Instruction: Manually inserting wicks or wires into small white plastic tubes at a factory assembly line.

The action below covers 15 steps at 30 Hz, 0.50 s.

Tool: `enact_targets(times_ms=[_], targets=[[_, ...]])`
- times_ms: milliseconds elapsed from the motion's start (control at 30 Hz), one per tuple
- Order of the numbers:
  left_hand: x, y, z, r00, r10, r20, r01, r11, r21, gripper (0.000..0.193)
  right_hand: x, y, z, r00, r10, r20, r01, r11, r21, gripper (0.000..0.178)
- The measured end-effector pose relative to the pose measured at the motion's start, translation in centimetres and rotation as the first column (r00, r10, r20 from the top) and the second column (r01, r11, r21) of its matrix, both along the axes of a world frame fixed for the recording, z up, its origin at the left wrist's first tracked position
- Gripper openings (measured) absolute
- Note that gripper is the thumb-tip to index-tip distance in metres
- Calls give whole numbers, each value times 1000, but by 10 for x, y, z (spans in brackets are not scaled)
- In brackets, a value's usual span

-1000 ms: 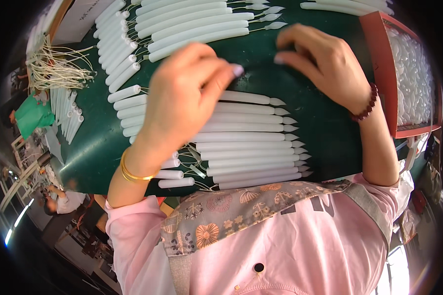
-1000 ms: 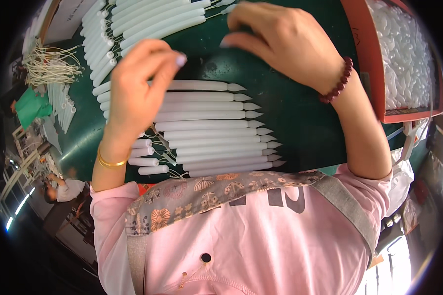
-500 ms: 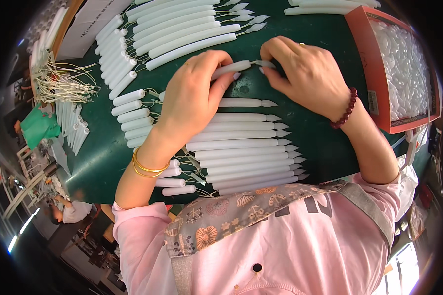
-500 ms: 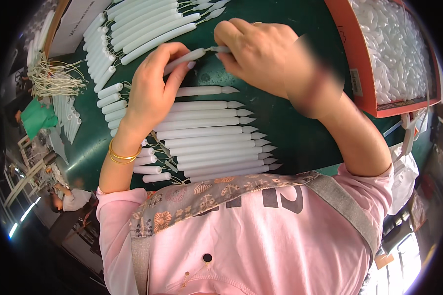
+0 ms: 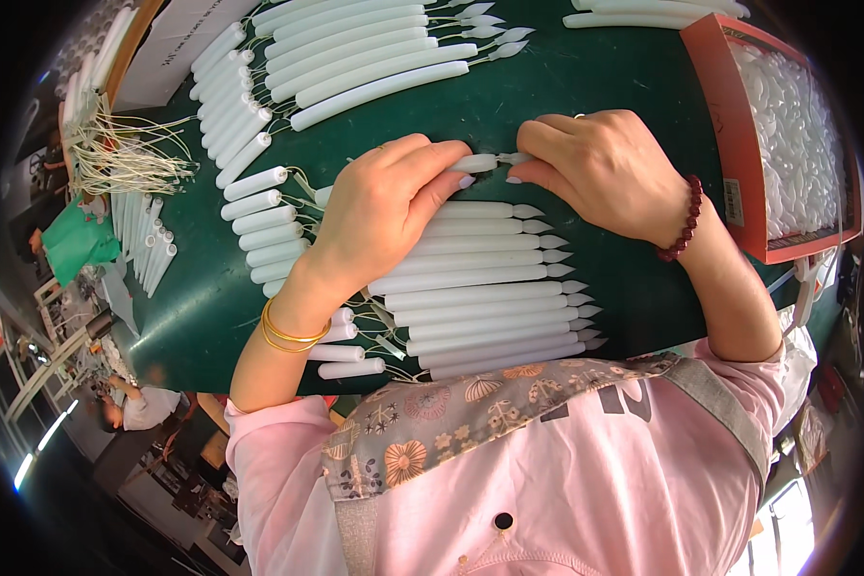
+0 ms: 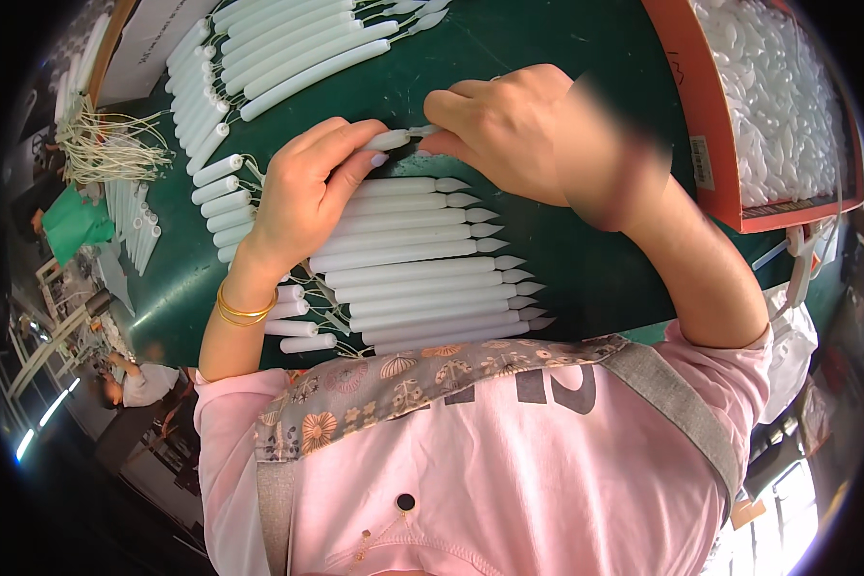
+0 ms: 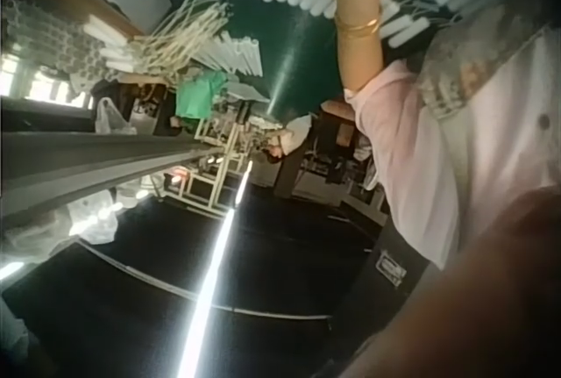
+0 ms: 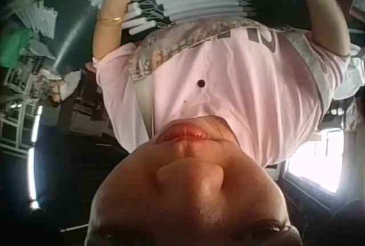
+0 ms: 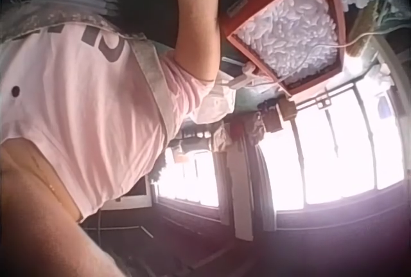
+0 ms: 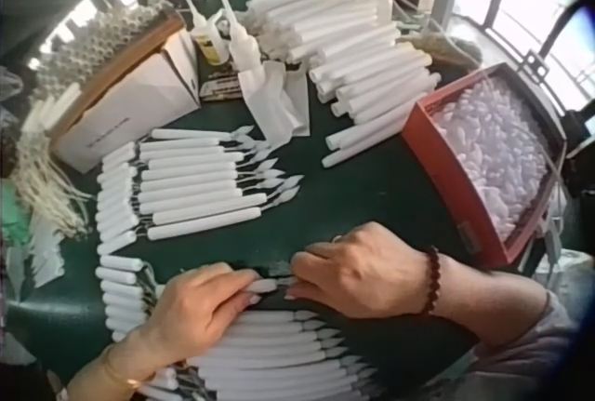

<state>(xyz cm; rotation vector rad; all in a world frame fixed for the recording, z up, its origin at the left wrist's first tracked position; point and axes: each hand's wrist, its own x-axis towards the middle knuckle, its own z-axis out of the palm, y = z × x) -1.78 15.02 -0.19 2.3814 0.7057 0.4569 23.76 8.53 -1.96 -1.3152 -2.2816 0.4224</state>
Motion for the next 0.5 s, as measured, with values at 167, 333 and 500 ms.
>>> enact_targets(times_ms=[167, 333, 500], targets=[[2, 1, 2, 1000, -5, 22, 6, 999, -33, 21, 0, -1, 0, 999, 38, 1, -38, 999, -5, 29], [-2, 2, 0, 1000, -13, 26, 14, 998, -57, 21, 1, 0, 3, 998, 58, 3, -58, 998, -26, 29], [-1, 1, 1, 999, -7, 34, 9, 999, -52, 22, -2, 0, 3, 999, 48, -18, -48, 999, -26, 29]])
